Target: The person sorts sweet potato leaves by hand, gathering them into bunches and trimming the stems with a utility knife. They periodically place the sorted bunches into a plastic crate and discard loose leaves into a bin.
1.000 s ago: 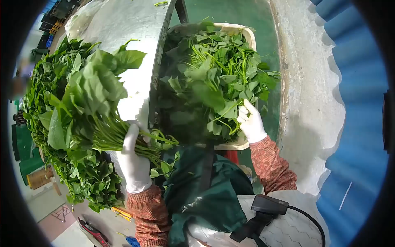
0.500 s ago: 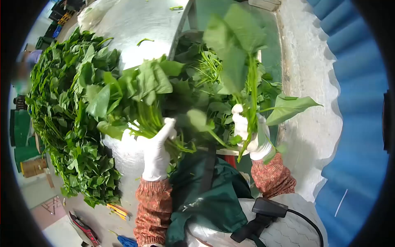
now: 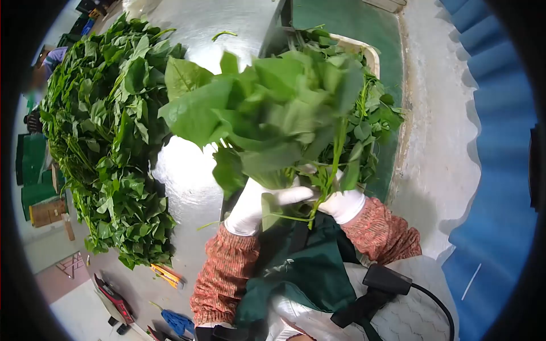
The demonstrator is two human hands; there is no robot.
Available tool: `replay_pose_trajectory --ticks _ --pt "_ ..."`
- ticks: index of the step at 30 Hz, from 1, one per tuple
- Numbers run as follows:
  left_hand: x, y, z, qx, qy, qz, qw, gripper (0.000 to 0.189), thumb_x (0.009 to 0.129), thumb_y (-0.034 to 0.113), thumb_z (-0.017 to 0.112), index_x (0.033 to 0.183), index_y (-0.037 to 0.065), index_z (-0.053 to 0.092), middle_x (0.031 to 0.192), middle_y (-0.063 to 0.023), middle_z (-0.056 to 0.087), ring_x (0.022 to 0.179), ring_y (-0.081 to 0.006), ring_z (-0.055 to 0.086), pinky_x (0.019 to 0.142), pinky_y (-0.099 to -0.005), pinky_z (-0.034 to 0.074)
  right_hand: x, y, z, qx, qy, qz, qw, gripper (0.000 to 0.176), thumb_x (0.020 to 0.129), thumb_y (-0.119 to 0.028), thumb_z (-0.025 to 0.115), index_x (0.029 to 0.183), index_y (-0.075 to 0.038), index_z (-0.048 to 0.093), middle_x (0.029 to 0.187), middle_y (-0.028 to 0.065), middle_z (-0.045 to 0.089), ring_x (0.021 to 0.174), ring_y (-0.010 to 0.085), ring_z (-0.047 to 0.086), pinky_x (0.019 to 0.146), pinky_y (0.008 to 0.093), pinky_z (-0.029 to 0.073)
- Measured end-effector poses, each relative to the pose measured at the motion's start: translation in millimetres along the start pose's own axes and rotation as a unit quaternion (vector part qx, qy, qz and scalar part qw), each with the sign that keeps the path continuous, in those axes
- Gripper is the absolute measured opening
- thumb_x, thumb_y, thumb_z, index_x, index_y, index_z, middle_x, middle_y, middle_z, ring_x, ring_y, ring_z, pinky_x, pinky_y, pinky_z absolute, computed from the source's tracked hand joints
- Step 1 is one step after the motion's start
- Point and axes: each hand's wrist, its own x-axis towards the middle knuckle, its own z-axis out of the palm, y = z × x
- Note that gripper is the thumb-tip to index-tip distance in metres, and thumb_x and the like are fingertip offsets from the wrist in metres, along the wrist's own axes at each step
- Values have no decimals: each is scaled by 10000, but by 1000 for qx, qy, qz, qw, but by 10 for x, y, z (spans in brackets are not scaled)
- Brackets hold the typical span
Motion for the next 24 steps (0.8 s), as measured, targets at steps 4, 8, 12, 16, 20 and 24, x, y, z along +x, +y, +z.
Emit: replay_pose_trajectory --ticks 4,8,12,16,20,24 --pt "-73 -119 125 181 -1 176 968 370 777 194 800 1071 39 638 895 -15 625 788 -106 566 672 -256 472 -43 -281 349 -263 26 -57 963 425 860 -182 648 1254 -81 523 1167 89 604 1068 214 565 887 348 464" --pt "-208 -714 -142 336 -33 205 919 387 839 233 700 1163 61 579 1053 -78 615 946 -225 584 806 -359 482 30 -349 470 -45 51 1 998 310 885 -179 614 1172 -92 533 1046 45 575 934 163 541 770 303 437" --pt "-176 -1038 -136 423 64 294 855 287 905 264 594 1113 67 576 989 -60 582 873 -202 566 755 -331 483 107 -351 539 143 95 16 985 197 910 -176 579 1090 -103 544 925 1 546 801 111 518 653 259 410" --pt "-47 -685 -119 99 138 154 973 214 921 260 596 1030 76 609 839 12 541 734 -111 516 668 -251 441 111 -356 553 203 185 -18 961 94 935 -172 544 1008 -114 554 804 -43 518 668 60 494 536 214 383" --pt "25 141 -267 -269 257 93 923 114 889 205 653 880 95 627 656 94 397 590 -55 378 571 -239 309 -175 -394 299 40 398 -14 917 75 964 -162 524 992 -105 563 747 -61 478 609 36 466 479 190 362" --pt "1 248 -388 -252 283 115 918 119 870 136 684 800 83 604 652 57 470 608 -67 437 597 -242 371 -61 -432 -476 -336 278 -24 899 300 963 -263 564 1097 5 569 781 42 606 667 120 561 595 254 458"
